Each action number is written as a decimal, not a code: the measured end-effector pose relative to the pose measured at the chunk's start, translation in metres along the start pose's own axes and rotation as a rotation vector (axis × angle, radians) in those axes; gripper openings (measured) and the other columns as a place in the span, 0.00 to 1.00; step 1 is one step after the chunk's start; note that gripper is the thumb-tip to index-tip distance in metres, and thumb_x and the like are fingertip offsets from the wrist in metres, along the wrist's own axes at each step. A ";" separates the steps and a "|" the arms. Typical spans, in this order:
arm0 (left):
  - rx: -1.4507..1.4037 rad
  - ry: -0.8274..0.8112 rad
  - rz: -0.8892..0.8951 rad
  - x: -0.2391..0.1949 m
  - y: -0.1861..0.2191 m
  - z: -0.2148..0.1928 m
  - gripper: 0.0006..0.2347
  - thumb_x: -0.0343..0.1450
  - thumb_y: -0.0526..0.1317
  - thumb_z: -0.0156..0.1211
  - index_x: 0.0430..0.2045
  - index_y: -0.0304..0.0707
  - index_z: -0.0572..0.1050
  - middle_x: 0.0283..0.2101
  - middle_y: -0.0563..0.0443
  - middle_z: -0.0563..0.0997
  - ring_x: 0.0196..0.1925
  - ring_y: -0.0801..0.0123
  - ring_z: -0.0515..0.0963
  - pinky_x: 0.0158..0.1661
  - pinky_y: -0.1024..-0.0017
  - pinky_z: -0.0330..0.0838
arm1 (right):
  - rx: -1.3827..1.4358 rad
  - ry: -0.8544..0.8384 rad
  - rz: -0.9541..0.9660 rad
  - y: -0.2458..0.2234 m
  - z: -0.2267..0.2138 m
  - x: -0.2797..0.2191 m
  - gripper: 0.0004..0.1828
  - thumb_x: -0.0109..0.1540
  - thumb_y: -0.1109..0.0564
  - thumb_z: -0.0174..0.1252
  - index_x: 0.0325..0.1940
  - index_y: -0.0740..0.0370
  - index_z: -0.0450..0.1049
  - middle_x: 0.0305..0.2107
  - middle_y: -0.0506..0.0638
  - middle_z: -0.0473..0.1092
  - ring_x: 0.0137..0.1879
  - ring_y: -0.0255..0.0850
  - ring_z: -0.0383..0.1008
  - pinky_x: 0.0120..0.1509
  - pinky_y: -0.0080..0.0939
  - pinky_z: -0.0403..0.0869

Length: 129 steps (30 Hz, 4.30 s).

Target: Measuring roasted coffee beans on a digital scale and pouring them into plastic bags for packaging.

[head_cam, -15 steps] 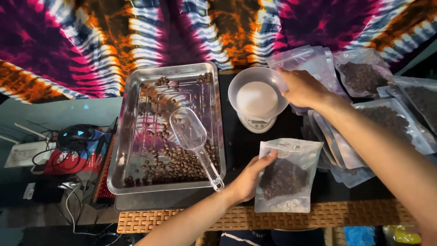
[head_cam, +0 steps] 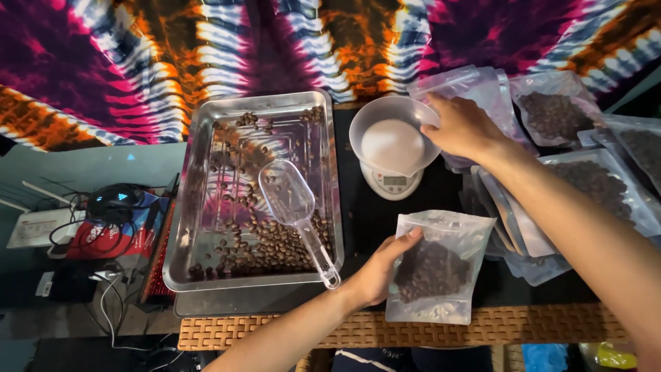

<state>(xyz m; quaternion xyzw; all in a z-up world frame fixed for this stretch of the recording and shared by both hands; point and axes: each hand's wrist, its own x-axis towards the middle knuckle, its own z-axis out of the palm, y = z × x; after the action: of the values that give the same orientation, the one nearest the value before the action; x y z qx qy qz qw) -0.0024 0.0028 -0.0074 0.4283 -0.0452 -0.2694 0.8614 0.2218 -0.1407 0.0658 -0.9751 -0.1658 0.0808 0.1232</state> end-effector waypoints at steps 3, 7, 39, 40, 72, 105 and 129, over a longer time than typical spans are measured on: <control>0.197 0.284 -0.310 -0.003 0.016 0.012 0.49 0.55 0.68 0.55 0.68 0.33 0.55 0.75 0.41 0.59 0.78 0.54 0.54 0.72 0.46 0.41 | 0.037 0.069 -0.042 -0.014 -0.015 -0.024 0.38 0.68 0.47 0.53 0.79 0.64 0.52 0.68 0.67 0.60 0.71 0.61 0.61 0.68 0.64 0.65; 0.144 0.010 0.015 -0.002 -0.016 -0.005 0.20 0.69 0.56 0.65 0.43 0.39 0.77 0.41 0.50 0.83 0.41 0.65 0.83 0.45 0.75 0.79 | 0.129 0.254 -0.236 -0.036 -0.034 -0.099 0.33 0.68 0.50 0.53 0.74 0.69 0.60 0.65 0.63 0.65 0.70 0.57 0.64 0.68 0.58 0.66; -0.143 0.716 0.749 -0.060 0.143 -0.014 0.37 0.69 0.54 0.62 0.67 0.24 0.57 0.59 0.20 0.71 0.60 0.34 0.76 0.59 0.39 0.69 | 0.667 0.339 -0.262 -0.039 0.112 -0.144 0.40 0.63 0.61 0.61 0.76 0.71 0.51 0.62 0.66 0.59 0.52 0.53 0.77 0.47 0.44 0.81; -0.145 0.715 0.749 -0.058 0.141 -0.017 0.37 0.69 0.54 0.62 0.67 0.24 0.57 0.59 0.20 0.71 0.60 0.34 0.76 0.59 0.39 0.69 | 0.664 0.339 -0.261 -0.040 0.112 -0.144 0.40 0.63 0.61 0.61 0.76 0.71 0.51 0.62 0.66 0.59 0.52 0.53 0.77 0.47 0.44 0.81; 0.593 0.493 0.668 -0.012 0.116 -0.001 0.09 0.69 0.38 0.71 0.38 0.34 0.82 0.34 0.46 0.87 0.34 0.80 0.80 0.34 0.75 0.80 | 1.459 0.692 0.079 -0.044 0.064 -0.133 0.13 0.63 0.50 0.70 0.37 0.61 0.76 0.11 0.40 0.53 0.18 0.23 0.51 0.24 0.25 0.51; 0.776 0.478 0.535 -0.014 0.120 0.021 0.12 0.59 0.42 0.78 0.33 0.40 0.86 0.29 0.49 0.87 0.33 0.77 0.78 0.38 0.71 0.77 | 1.186 0.713 -0.002 -0.057 0.073 -0.133 0.08 0.61 0.53 0.73 0.39 0.58 0.83 0.26 0.44 0.76 0.33 0.27 0.70 0.32 0.31 0.70; 0.353 0.640 0.758 0.007 0.132 -0.008 0.15 0.77 0.46 0.59 0.25 0.35 0.82 0.23 0.50 0.84 0.25 0.77 0.79 0.32 0.80 0.74 | 1.292 0.426 -0.057 -0.073 0.050 -0.186 0.18 0.59 0.55 0.70 0.51 0.63 0.80 0.37 0.52 0.79 0.49 0.34 0.74 0.59 0.43 0.76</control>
<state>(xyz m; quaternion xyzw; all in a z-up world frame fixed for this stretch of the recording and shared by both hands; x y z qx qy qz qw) 0.0618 0.0697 0.0873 0.5811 0.0237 0.2172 0.7839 0.0161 -0.1277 0.0592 -0.6958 -0.0819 -0.0333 0.7128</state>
